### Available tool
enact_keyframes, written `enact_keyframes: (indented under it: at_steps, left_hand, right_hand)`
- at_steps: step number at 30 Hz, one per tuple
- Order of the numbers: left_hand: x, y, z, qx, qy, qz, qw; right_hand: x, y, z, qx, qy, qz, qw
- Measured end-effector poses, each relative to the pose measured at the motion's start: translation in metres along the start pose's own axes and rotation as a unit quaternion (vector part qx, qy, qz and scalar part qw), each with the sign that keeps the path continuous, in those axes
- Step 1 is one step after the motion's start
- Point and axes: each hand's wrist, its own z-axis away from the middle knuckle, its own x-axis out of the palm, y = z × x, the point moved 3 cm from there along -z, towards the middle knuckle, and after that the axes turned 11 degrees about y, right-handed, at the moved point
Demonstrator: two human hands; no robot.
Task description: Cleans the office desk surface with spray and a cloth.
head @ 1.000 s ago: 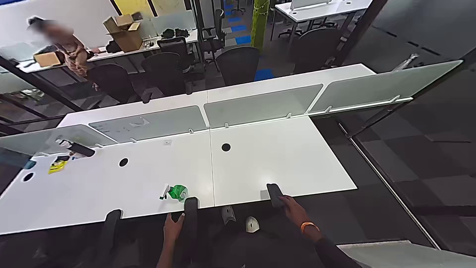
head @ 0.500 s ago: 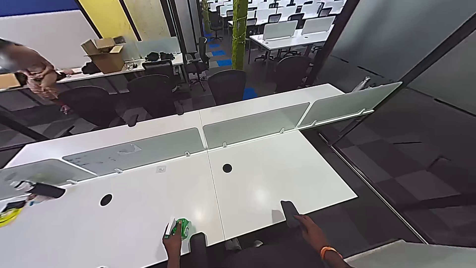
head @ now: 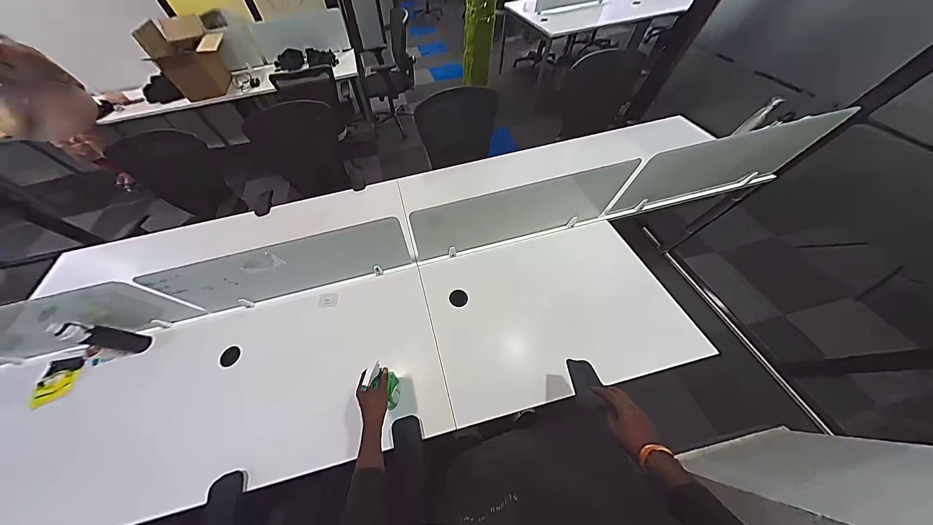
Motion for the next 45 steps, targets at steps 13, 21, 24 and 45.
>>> enact_keyframes:
  at_steps: [13, 21, 24, 45]
  left_hand:
    - [0.108, 0.111, 0.044, 0.007, -0.173, 0.036, 0.984]
    - [0.185, 0.136, 0.111, -0.036, -0.189, 0.018, 0.981]
    - [0.208, 0.136, 0.139, -0.044, -0.157, 0.005, 0.987]
    - [0.305, 0.103, 0.269, -0.052, -0.108, 0.003, 0.993]
  right_hand:
    - [-0.023, 0.046, -0.040, 0.014, 0.007, -0.035, 0.999]
    - [-0.042, 0.131, -0.081, 0.010, 0.000, -0.062, 0.998]
    - [-0.050, 0.162, -0.100, 0.006, 0.003, -0.087, 0.996]
    - [-0.013, 0.237, -0.160, -0.070, -0.181, 0.010, 0.981]
